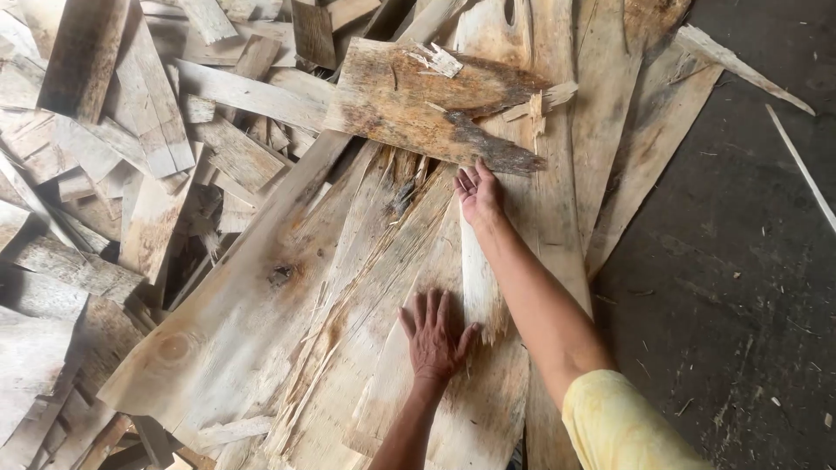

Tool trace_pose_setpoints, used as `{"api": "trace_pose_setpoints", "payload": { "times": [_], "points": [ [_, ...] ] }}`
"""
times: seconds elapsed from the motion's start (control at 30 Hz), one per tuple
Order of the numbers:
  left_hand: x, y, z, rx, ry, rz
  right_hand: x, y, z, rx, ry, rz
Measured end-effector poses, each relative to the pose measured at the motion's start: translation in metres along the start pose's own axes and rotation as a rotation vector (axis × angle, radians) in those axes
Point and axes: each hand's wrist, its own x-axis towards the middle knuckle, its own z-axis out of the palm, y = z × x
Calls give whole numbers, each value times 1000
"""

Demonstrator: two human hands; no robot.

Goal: Cutting and trimming strips of tree bark using a large manual guillotine-style blade.

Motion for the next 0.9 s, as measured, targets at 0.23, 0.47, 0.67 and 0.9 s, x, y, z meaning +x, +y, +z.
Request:
{"api": "trace_pose_setpoints", "payload": {
  "times": [0.23, 0.47, 0.67, 0.9],
  "points": [
    [3, -1, -5, -15, -11, 2, 62, -16, 12, 18, 273, -86],
    [-1, 0, -5, -41, -24, 10, 6, -48, 66, -236, 295, -329],
    [-1, -2, -6, -45, 8, 21, -116, -93, 163, -464, -5, -897],
    [5, -32, 39, 6, 152, 145, -351, -255, 145, -308, -179, -1257]
  ]
}}
